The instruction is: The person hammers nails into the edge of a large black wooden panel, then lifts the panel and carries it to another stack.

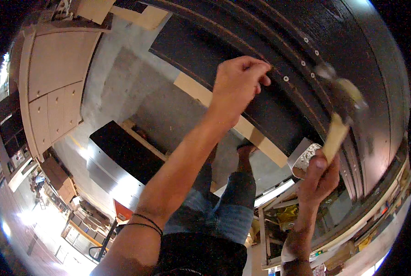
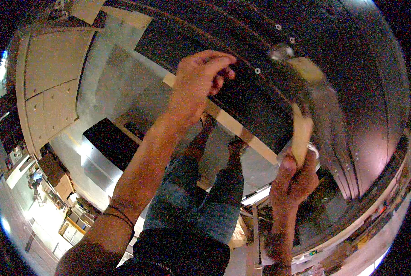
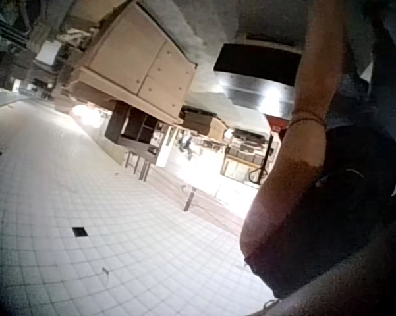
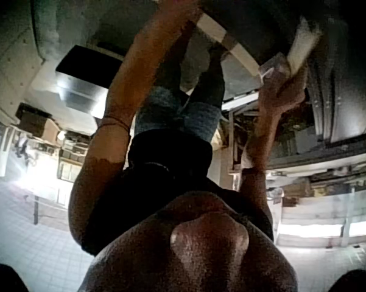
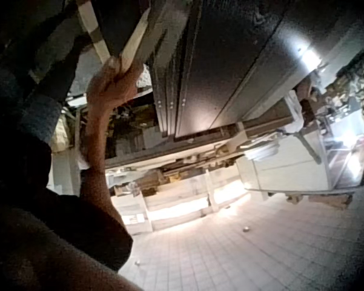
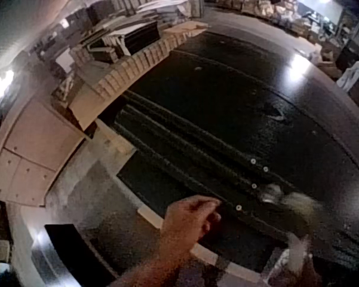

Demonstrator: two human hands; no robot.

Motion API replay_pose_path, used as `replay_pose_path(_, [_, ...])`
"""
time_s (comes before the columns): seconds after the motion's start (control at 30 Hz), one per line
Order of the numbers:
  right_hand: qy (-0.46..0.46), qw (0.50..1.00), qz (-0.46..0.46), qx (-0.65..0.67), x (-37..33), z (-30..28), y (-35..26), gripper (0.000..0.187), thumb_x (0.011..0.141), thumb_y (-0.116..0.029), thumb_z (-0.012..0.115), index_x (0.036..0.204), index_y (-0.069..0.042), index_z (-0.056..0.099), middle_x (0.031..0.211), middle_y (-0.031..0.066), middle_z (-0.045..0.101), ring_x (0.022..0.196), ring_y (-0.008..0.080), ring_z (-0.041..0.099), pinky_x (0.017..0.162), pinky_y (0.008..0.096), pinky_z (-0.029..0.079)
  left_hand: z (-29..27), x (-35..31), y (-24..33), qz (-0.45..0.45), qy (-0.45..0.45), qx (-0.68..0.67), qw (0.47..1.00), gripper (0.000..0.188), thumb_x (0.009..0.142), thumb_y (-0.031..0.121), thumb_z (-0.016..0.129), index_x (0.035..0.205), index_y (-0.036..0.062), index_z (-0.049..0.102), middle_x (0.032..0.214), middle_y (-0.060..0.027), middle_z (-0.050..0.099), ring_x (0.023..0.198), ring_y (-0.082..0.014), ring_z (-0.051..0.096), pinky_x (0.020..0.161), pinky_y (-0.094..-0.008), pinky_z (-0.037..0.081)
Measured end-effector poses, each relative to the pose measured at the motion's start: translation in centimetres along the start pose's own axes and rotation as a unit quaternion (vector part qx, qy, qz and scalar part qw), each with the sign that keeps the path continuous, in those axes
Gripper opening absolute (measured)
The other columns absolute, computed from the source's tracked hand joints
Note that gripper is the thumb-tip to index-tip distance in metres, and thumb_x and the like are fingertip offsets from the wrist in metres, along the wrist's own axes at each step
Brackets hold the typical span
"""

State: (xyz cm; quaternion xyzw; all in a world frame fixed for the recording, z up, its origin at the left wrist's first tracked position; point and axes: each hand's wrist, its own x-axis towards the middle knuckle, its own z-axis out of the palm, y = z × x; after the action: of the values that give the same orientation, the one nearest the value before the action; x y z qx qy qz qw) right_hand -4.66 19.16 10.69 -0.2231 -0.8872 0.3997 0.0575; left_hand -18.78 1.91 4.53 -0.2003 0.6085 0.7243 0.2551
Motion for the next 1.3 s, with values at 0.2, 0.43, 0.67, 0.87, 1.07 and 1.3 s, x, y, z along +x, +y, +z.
replay_pose_path(0.2, [-0.122, 0.979, 0.013, -0.161, 1.0, 1.3, 3.2, 0.032, 0.091, -0.034, 0.052, 0.085, -0.003, 0.051, 0.062, 0.0167, 0.055, 0.051, 0.0324, 0.053, 0.047, 0.0399, 0.041, -2.8, -3.3, -2.6, -0.079, 0.024, -0.229, 0.97, 0.019, 0.08, -0.001, 0.046, 0.094, -0.0027, 0.058, 0.095, -0.0117, 0.062, 0.086, -0.0187, 0.062, 0.079, -0.0266, 0.052])
replay_pose_path(0.43, [-0.021, 0.992, -0.089, -0.092, 0.7, 1.2, 2.3, 0.027, 0.093, -0.028, 0.051, 0.084, -0.003, 0.05, 0.056, 0.016, 0.05, 0.049, 0.034, 0.054, 0.044, 0.0399, 0.038, -3.9, -5.2, -5.2, -0.124, -0.019, -0.209, 0.97, 0.014, 0.091, 0.008, 0.048, 0.1, 0.0006, 0.055, 0.101, -0.0154, 0.064, 0.089, -0.0219, 0.065, 0.077, -0.029, 0.054])
replay_pose_path(0.67, [-0.039, 0.989, -0.06, -0.131, 1.7, 1.0, 2.6, 0.026, 0.09, -0.027, 0.057, 0.088, -0.001, 0.053, 0.055, 0.016, 0.052, 0.045, 0.0314, 0.053, 0.044, 0.0421, 0.038, -2.7, -6.1, -3.7, -0.133, -0.049, -0.096, 0.985, 0.021, 0.093, 0.026, 0.053, 0.1, 0.007, 0.058, 0.082, -0.0031, 0.065, 0.069, -0.0117, 0.062, 0.06, -0.022, 0.048])
replay_pose_path(0.87, [-0.12, 0.977, -0.006, -0.175, 2.6, 1.1, 1.5, 0.028, 0.091, -0.029, 0.055, 0.083, -0.003, 0.05, 0.053, 0.0144, 0.048, 0.045, 0.0315, 0.051, 0.044, 0.0413, 0.037, -1.6, -5.5, -3.9, -0.064, -0.04, -0.088, 0.993, 0.016, 0.09, 0.021, 0.059, 0.094, 0.0063, 0.061, 0.072, 0.003, 0.057, 0.055, -0.0059, 0.048, 0.053, -0.019, 0.041])
replay_pose_path(1.07, [-0.056, 0.983, -0.102, -0.142, 1.2, 1.2, 2.5, 0.027, 0.092, -0.03, 0.053, 0.086, -0.004, 0.049, 0.055, 0.0166, 0.05, 0.05, 0.0352, 0.055, 0.046, 0.0429, 0.04, -1.7, -5.5, -4.1, -0.085, -0.066, -0.11, 0.988, 0.016, 0.089, 0.016, 0.06, 0.1, 0.0044, 0.061, 0.075, 0.0007, 0.059, 0.059, -0.0047, 0.05, 0.051, -0.0173, 0.04])
replay_pose_path(1.3, [-0.153, 0.978, 0.074, -0.121, 2.5, 0.4, 3.4, 0.032, 0.093, -0.033, 0.053, 0.083, -0.003, 0.051, 0.055, 0.0154, 0.05, 0.047, 0.0289, 0.05, 0.045, 0.0387, 0.038, 0.3, -4.8, -2.5, -0.047, -0.055, -0.157, 0.985, 0.022, 0.089, 0.015, 0.059, 0.107, 0.0028, 0.061, 0.077, -0.0023, 0.062, 0.063, -0.0072, 0.056, 0.055, -0.0195, 0.047])
